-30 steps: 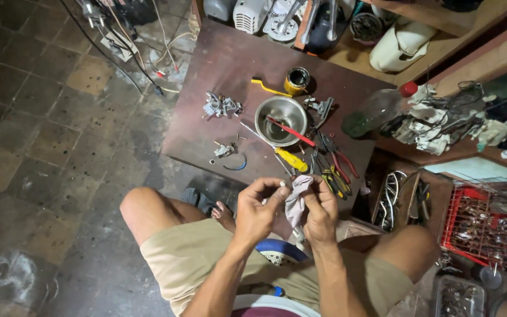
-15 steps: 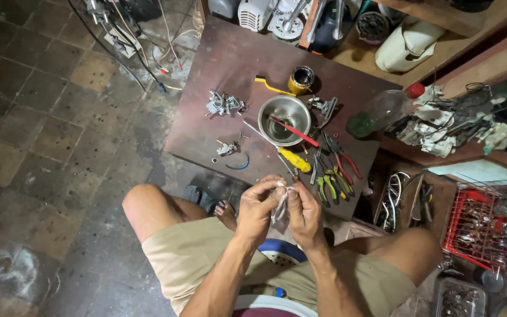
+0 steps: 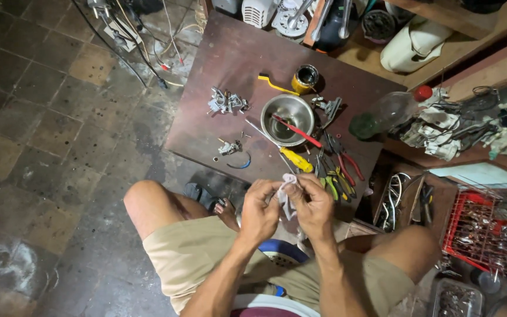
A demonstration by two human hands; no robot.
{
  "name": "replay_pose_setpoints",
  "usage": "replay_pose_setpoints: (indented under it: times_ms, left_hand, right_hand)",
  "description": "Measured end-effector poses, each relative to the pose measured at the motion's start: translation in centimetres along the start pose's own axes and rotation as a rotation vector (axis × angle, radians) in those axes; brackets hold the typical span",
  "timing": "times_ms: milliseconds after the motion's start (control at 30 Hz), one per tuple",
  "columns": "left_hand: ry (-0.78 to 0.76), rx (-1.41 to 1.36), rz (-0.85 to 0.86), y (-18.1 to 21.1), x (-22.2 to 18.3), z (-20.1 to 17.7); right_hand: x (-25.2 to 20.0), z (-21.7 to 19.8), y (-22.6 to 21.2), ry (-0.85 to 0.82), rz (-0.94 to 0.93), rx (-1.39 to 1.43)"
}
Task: The person is cleaning small metal components, possibly from a carburetor, by wiping them with a cloth and using a cleaning solution in a bowl.
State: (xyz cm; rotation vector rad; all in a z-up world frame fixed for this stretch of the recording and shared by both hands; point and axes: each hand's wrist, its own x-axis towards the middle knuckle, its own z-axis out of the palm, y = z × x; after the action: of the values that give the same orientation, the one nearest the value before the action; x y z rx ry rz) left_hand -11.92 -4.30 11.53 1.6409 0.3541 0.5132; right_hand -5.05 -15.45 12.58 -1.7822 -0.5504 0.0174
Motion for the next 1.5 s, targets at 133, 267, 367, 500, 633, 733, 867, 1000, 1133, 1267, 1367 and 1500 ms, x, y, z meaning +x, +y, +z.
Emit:
replay_pose_setpoints:
  times_ms: [133, 267, 367, 500, 633, 733, 867, 1000, 1133, 1267, 1367, 1500]
  left_hand:
    - [-0.043, 0.166, 0.145, -0.9, -0.1, -0.7]
    - [-0.013, 0.111, -0.043, -1.5, 1.0, -1.2]
    - [0.106, 0.186, -0.228, -4.7, 4.3, -3.4]
    - [0.195, 0.554, -0.312, -12.5, 10.1, -6.9]
    - [0.202, 0.597, -0.411, -15.9, 12.5, -8.1]
    - [0.196, 0.553, -0.435, -15.4, 12.3, -8.0]
    - [0.214, 0.474, -0.454, -14.6, 10.6, -8.1]
    - [0.229, 0.473, -0.359, -14.2, 9.0, -8.8]
    - [0.279, 0.423, -0.331, -14.0, 7.5, -9.3]
    - [0.295, 0.424, -0.302, -15.0, 7.7, -9.0]
    - [0.253, 0.489, -0.277, -16.1, 9.3, -8.8]
    - [0.156, 0.672, -0.324, -19.8, 12.5, -8.5]
  right_hand:
    - [0.2, 0.1, 0.9, 0.037, -0.036, -0.078]
    - [-0.1, -0.2, 3.9, 0.008, 0.053, -0.085]
    - [1.0, -1.8, 4.4, 0.076, 0.214, -0.126]
    - [2.8, -5.2, 11.3, 0.065, 0.311, -0.425]
    - [5.3, -8.3, 24.6, 0.119, 0.62, -0.572]
    - [7.8, -8.5, 26.4, 0.142, 0.489, -0.769]
    - [10.5, -7.9, 30.6, -0.143, 0.425, -1.065]
    - [12.2, -7.8, 30.1, -0.439, 0.461, -1.206]
    - [13.4, -7.5, 29.4, -0.467, 0.423, -1.349]
    - [13.2, -7.9, 30.0, -0.495, 0.408, -1.293]
    - [12.9, -7.6, 29.1, -0.477, 0.437, -1.239]
    - [12.9, -7.9, 30.2, -0.464, 0.478, -1.159]
